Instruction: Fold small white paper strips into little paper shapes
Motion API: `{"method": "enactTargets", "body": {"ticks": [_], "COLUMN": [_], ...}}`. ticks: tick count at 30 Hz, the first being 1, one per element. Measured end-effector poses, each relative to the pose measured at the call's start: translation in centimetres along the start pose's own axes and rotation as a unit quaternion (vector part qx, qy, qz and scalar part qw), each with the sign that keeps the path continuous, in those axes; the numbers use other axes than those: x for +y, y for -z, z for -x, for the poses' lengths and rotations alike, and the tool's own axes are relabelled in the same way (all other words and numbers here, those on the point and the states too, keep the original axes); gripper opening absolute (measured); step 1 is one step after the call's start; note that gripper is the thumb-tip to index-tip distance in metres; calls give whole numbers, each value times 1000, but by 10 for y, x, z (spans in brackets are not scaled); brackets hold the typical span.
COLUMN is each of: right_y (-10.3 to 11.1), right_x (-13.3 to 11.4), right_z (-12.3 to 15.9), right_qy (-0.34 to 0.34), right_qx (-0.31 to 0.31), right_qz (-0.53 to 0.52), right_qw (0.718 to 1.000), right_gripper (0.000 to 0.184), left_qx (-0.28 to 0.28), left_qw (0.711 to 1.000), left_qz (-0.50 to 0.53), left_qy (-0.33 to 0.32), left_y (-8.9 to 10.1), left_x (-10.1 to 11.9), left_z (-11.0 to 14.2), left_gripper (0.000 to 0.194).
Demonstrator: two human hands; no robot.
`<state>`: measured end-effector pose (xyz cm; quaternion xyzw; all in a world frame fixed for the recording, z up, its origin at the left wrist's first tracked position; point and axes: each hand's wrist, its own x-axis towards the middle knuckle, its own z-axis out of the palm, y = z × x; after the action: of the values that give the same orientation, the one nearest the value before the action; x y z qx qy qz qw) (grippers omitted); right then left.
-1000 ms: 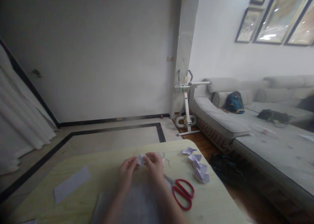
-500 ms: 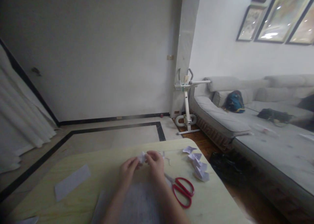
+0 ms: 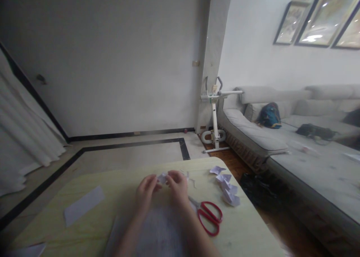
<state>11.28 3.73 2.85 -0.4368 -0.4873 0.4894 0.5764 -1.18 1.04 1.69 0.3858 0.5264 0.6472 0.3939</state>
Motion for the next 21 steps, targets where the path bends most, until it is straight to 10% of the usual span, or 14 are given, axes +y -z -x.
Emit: {"method": "enactTargets", "body": {"ticks": [21], "right_y": [1], "right_x": [-7], "right_z": [3], "right_qy": [-37], "right_qx": [-92], "right_qz": [4], "right_qw": [995], "right_gripper": [20], "left_qx": [-85], "left_qw": [994], "left_qz": [35], "left_qy": [52], "left_y": [2], "left_x": [-3], "left_z": [1], "left_gripper": [36]}}
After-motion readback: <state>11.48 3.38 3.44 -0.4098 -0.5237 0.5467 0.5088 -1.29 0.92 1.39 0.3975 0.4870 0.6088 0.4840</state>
